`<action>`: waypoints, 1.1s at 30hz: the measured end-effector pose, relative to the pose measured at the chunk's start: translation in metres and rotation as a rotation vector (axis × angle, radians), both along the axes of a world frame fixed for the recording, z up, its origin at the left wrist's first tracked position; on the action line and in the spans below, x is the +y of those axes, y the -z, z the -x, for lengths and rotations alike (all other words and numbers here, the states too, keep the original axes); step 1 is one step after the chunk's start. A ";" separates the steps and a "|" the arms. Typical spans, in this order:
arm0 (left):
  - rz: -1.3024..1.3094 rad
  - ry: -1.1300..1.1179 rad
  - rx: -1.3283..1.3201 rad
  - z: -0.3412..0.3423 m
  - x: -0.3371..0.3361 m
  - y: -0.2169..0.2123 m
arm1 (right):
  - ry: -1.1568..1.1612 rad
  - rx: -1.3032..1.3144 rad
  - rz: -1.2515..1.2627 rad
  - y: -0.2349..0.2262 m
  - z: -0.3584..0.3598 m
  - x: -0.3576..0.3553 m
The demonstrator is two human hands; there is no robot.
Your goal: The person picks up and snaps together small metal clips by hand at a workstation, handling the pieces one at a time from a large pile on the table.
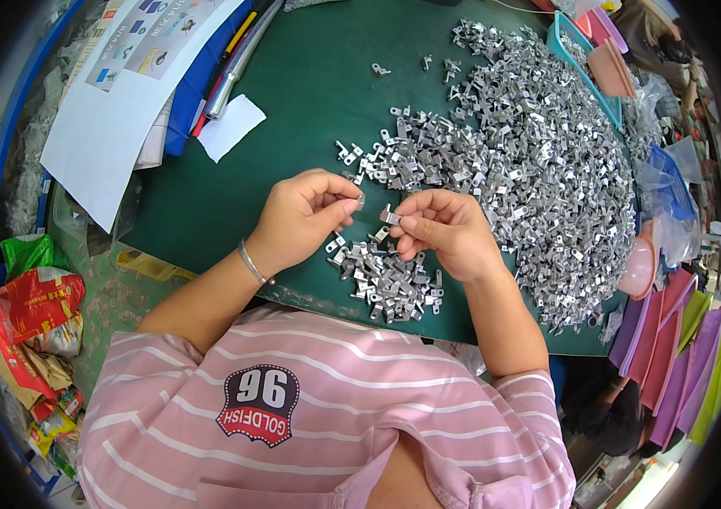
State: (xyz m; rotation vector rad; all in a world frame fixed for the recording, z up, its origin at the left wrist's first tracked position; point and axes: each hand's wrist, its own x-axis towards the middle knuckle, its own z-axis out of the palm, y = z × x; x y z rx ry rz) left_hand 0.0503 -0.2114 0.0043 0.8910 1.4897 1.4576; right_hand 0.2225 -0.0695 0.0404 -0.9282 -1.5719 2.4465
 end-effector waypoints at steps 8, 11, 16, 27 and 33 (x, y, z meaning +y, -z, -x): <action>0.018 0.072 -0.674 0.000 -0.005 0.000 | 0.018 0.073 -0.070 -0.002 -0.006 -0.006; 0.016 0.100 -0.710 -0.001 -0.005 -0.001 | 0.036 0.077 -0.109 -0.001 -0.008 -0.009; 0.107 0.074 -0.449 -0.002 -0.008 -0.007 | -0.130 0.248 -1.186 0.000 -0.005 -0.013; -0.059 -0.019 0.672 0.008 0.005 -0.016 | -0.100 0.190 -1.359 0.003 -0.001 -0.015; -0.009 -0.042 0.858 0.017 0.016 -0.001 | 0.118 -0.150 -1.483 0.001 -0.020 -0.001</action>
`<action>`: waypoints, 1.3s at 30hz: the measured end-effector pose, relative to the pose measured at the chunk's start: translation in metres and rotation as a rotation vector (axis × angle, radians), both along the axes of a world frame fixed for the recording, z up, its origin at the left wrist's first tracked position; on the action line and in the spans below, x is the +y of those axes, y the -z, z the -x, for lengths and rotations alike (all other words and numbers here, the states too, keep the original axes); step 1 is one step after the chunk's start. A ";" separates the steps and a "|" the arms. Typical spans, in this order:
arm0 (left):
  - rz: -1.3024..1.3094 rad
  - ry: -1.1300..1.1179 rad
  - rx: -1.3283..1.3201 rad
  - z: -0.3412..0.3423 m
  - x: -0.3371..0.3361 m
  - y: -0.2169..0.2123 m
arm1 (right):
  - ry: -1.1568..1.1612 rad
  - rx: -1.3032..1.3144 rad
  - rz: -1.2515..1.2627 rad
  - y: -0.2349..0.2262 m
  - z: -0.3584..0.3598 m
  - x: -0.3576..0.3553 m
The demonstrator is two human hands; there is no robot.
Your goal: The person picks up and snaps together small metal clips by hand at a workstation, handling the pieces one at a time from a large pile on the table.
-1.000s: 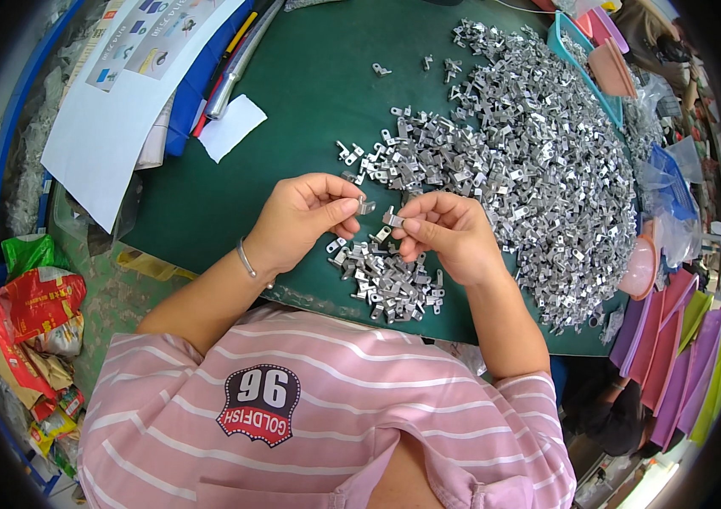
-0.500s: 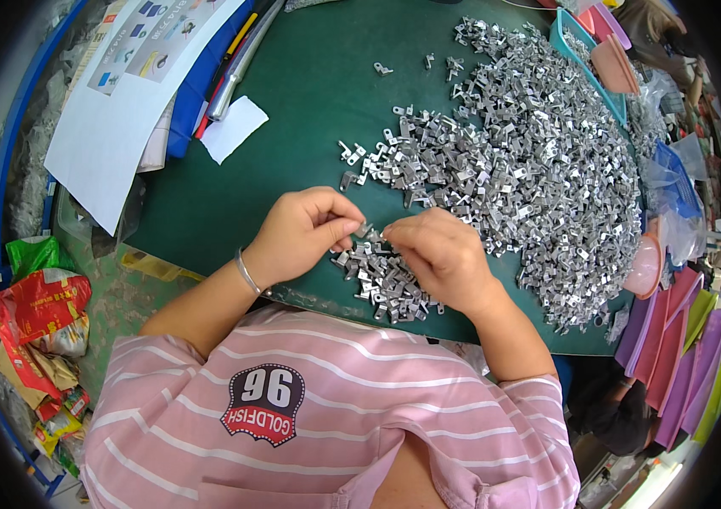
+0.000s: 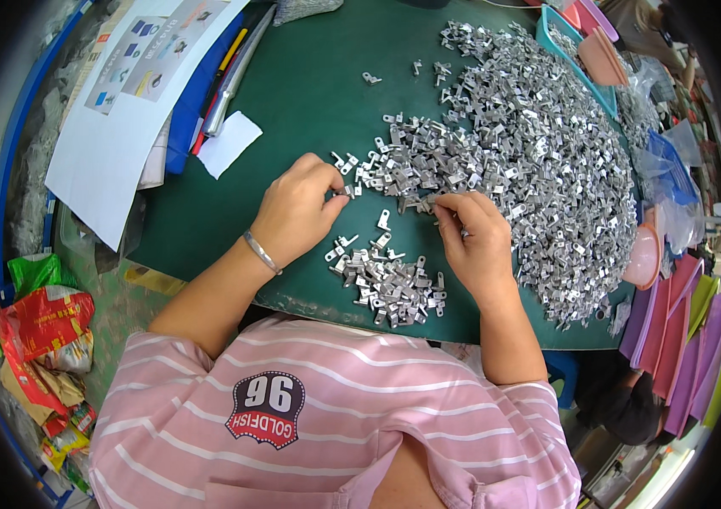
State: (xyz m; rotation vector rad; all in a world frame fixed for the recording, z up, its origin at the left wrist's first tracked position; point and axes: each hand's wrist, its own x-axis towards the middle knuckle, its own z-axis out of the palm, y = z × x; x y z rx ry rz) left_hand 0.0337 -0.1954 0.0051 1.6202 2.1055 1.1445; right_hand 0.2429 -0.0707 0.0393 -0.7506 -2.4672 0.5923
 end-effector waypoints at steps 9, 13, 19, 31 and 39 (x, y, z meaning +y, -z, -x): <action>0.101 0.043 -0.986 -0.001 0.003 -0.002 | -0.202 -0.028 -0.005 0.015 0.027 -0.029; 0.133 0.105 -1.145 0.001 0.000 -0.005 | -0.190 0.050 0.201 0.017 0.025 -0.028; 0.123 0.145 -1.207 -0.003 -0.003 -0.009 | -0.447 0.031 0.637 -0.004 0.003 -0.015; 0.228 0.644 -0.581 -0.002 -0.011 -0.020 | 0.022 0.091 -0.065 0.016 0.010 -0.016; 0.013 0.125 0.133 -0.004 0.003 -0.008 | 0.053 0.010 -0.136 0.021 0.018 -0.020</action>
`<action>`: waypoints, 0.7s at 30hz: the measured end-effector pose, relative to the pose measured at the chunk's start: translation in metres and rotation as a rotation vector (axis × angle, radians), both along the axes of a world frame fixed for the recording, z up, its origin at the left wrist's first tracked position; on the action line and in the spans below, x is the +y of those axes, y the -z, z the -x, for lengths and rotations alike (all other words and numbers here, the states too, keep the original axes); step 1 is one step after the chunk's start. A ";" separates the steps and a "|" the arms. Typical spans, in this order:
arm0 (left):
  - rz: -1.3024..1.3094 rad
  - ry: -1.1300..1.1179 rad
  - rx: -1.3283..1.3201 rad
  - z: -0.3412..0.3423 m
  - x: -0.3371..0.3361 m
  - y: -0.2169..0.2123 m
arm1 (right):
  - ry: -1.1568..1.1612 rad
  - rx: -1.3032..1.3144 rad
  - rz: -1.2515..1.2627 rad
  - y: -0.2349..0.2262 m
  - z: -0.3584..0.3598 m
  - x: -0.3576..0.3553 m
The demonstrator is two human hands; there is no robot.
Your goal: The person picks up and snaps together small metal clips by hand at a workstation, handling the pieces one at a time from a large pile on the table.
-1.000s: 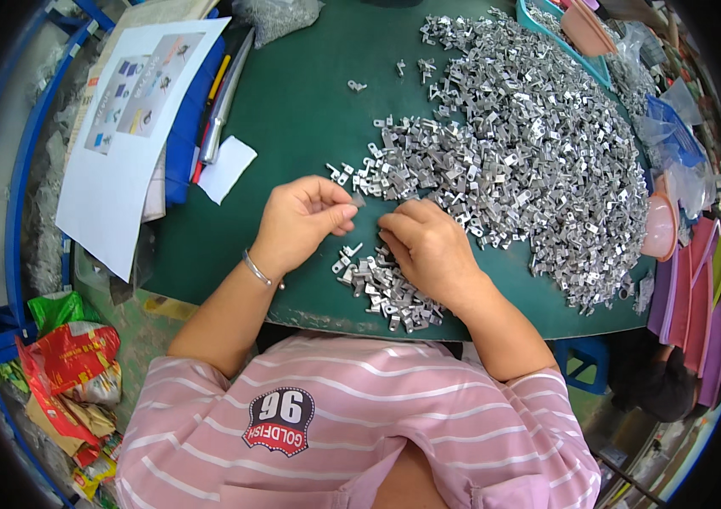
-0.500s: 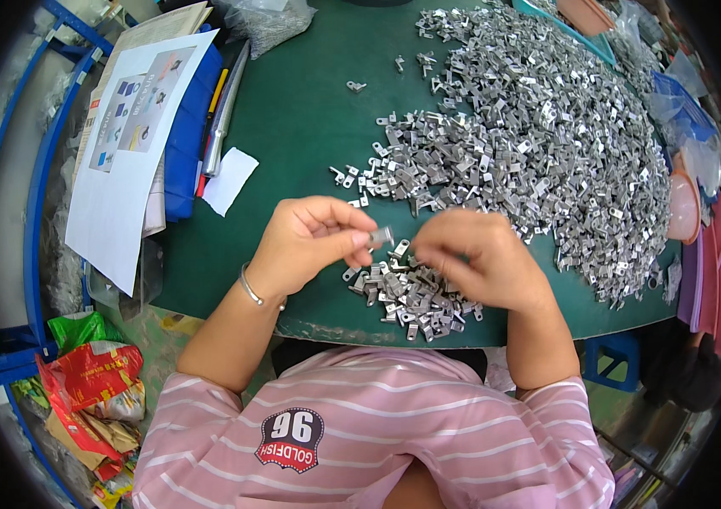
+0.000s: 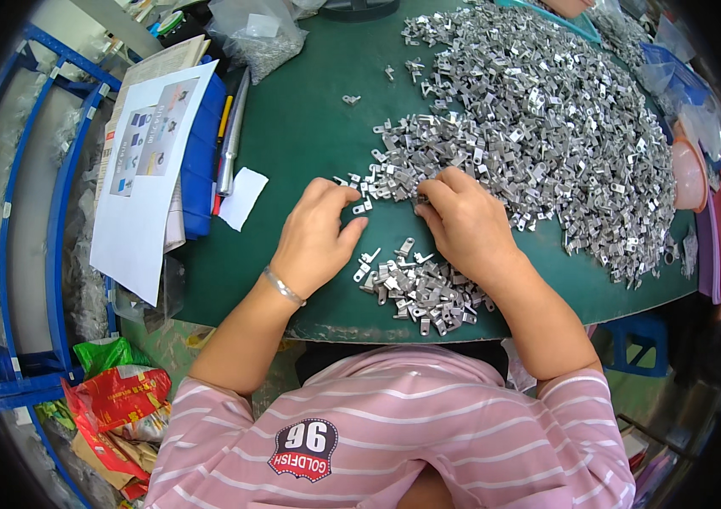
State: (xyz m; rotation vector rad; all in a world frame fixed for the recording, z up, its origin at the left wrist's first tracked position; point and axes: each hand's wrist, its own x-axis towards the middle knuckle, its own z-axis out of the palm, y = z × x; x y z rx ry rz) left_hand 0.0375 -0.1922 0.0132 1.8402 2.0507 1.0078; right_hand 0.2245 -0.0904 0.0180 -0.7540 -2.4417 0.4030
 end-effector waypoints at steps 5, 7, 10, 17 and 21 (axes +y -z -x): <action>0.019 0.070 0.132 0.001 0.009 0.002 | -0.004 -0.014 0.027 0.003 0.000 -0.004; 0.018 0.109 0.185 0.002 0.009 0.001 | -0.012 -0.010 -0.016 0.007 0.000 -0.001; 0.001 0.136 0.192 0.002 0.014 0.000 | 0.018 0.016 -0.031 0.008 -0.001 0.000; -0.045 0.156 0.058 -0.004 0.012 0.000 | 0.040 -0.015 -0.092 0.009 0.001 0.000; -0.049 0.149 -0.104 -0.006 0.016 0.003 | 0.042 -0.018 -0.085 0.007 0.000 -0.001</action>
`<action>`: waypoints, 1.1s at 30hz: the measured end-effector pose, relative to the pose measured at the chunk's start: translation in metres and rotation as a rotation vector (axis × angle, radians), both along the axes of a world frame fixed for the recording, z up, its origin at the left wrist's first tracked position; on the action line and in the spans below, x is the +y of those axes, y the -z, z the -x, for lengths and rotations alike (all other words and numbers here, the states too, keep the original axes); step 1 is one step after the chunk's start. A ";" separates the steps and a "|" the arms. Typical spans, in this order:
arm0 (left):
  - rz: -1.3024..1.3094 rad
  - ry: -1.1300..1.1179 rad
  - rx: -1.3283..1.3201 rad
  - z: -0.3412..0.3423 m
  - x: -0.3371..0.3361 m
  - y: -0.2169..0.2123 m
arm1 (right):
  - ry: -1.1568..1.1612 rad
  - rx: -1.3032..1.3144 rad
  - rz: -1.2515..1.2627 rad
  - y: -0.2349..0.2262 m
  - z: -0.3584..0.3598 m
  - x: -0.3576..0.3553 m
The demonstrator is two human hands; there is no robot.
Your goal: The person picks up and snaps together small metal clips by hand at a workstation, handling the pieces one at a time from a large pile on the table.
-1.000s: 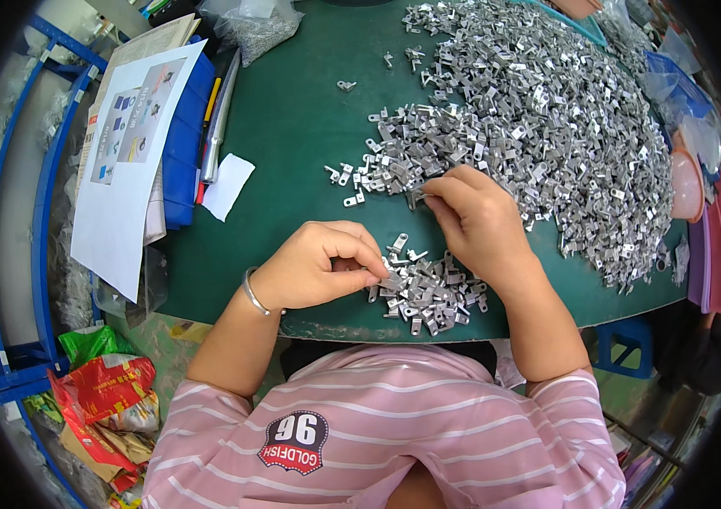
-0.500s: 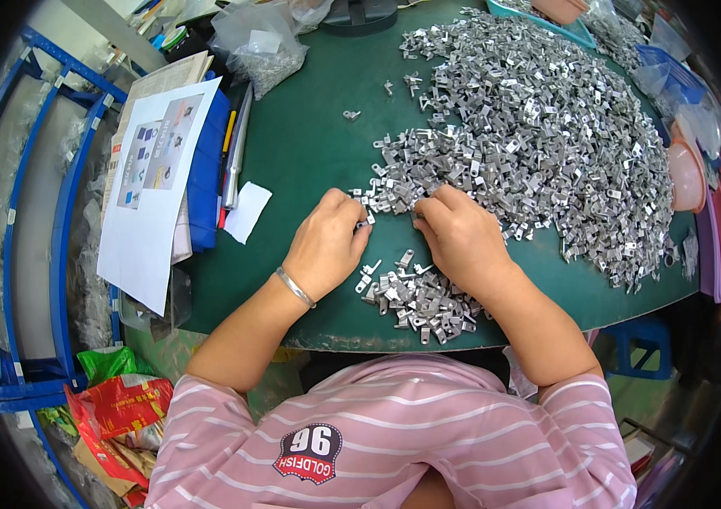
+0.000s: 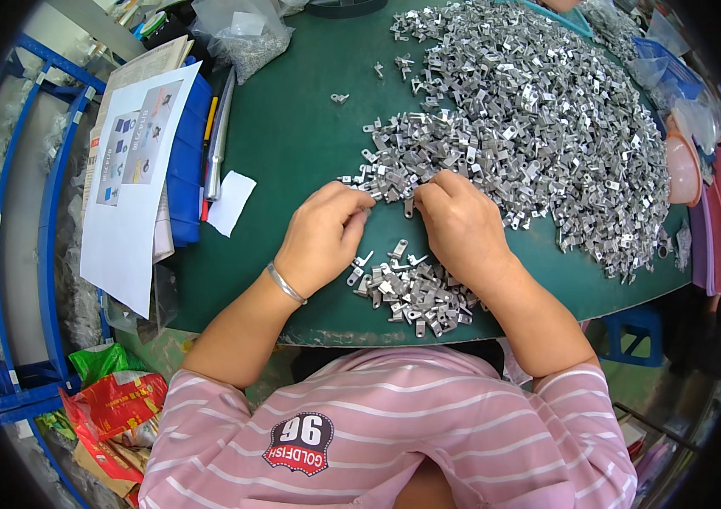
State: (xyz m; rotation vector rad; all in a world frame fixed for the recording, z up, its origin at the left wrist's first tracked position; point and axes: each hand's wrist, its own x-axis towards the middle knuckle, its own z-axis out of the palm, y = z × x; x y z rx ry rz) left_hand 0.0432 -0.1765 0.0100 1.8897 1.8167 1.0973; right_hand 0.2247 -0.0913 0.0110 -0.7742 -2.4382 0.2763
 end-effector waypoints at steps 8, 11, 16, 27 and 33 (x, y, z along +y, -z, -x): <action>0.006 -0.042 0.005 -0.001 0.000 0.001 | 0.024 -0.053 0.019 -0.007 0.003 -0.010; 0.028 -0.033 0.018 -0.001 -0.001 0.003 | 0.022 -0.090 -0.007 -0.006 0.004 -0.006; 0.194 0.019 -0.597 0.004 0.000 -0.002 | 0.003 -0.001 0.141 -0.007 -0.001 -0.003; 0.517 0.165 -1.538 0.014 -0.006 -0.005 | -0.189 0.320 1.219 -0.013 -0.014 0.013; 0.519 0.178 -1.578 0.014 -0.007 -0.005 | -0.230 0.318 1.247 -0.016 -0.012 0.014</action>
